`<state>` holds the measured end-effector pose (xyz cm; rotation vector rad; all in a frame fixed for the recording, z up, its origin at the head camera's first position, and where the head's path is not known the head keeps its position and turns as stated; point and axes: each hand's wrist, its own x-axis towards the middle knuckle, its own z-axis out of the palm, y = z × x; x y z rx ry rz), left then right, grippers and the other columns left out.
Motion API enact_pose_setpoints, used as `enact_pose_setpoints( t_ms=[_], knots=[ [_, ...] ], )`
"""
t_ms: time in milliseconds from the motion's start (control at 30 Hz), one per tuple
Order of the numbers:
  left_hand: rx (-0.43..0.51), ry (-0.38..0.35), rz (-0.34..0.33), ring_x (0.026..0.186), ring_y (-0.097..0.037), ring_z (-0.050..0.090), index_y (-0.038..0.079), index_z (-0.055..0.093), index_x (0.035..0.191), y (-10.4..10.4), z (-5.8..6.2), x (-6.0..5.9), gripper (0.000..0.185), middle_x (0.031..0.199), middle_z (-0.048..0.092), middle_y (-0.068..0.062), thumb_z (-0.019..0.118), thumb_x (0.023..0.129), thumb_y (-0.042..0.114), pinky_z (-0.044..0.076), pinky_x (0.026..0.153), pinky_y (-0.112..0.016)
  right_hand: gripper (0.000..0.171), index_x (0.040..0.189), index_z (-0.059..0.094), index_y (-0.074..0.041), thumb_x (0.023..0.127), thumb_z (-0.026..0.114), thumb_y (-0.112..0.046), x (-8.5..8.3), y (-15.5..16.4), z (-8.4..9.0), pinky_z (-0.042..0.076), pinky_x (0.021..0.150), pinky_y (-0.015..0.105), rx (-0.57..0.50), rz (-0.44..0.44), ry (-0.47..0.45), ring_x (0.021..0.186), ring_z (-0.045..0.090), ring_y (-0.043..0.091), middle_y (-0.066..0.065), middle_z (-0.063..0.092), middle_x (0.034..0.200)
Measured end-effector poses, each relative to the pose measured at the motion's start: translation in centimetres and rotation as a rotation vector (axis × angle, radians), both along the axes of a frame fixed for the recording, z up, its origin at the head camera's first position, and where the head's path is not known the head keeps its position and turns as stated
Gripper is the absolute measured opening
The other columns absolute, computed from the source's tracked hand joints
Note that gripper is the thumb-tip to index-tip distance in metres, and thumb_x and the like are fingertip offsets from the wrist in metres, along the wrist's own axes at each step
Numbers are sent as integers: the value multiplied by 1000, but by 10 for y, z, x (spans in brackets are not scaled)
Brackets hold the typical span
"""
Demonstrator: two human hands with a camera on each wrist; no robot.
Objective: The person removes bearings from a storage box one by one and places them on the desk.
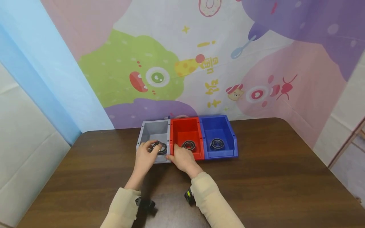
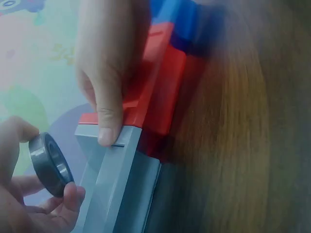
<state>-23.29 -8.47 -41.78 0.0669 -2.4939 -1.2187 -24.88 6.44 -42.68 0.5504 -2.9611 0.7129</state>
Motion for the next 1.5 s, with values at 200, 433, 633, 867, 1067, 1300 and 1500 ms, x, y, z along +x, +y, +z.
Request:
enact_pose_setpoints(
  t_ms=[200,433,633,867,1067,1300,1500],
  knots=[
    [-122,30,-48,75,-22,54,14,65,105,-7,-2,12,37,89,54,-6,66,75,34,42,63,-34,48,112,53,-3,83,62,-40,0,1,0,48,59,35,12,-9,7,62,58,18,0,54,65],
    [-237,68,-89,67,-19,53,14,66,100,-14,-5,33,36,84,51,-3,71,70,34,42,60,-31,51,113,53,0,83,61,-42,1,1,-1,49,59,36,19,1,25,64,60,20,4,59,70],
    [-309,83,-173,63,-17,51,12,64,97,-15,0,42,36,84,51,-2,72,69,34,43,58,-30,47,109,54,-3,83,61,-42,1,0,-2,49,58,36,26,-12,48,64,60,21,5,60,71],
    [-427,18,-237,65,-20,55,10,62,94,-18,5,47,39,86,52,-2,73,67,35,45,60,-33,49,108,53,-2,82,61,-44,3,0,-1,50,61,38,25,-13,28,67,61,23,6,60,73],
    [-516,-55,-308,61,-20,51,8,61,93,-23,5,46,38,82,51,-4,73,65,32,45,60,-37,51,109,54,-2,83,60,-46,3,0,-1,49,63,39,24,-29,20,69,62,25,9,63,77],
    [-579,-127,-342,60,-24,53,7,59,94,-31,5,47,38,86,52,-7,73,62,25,45,59,-36,53,108,54,-1,83,59,-47,1,0,-4,49,59,37,37,-23,32,66,61,24,8,61,73],
    [-583,-228,-390,62,-22,52,6,59,96,-35,7,50,40,88,52,-9,74,61,19,44,59,-34,57,112,53,0,83,58,-48,1,1,-3,49,59,37,49,-20,32,66,61,24,8,62,74]
  ],
)
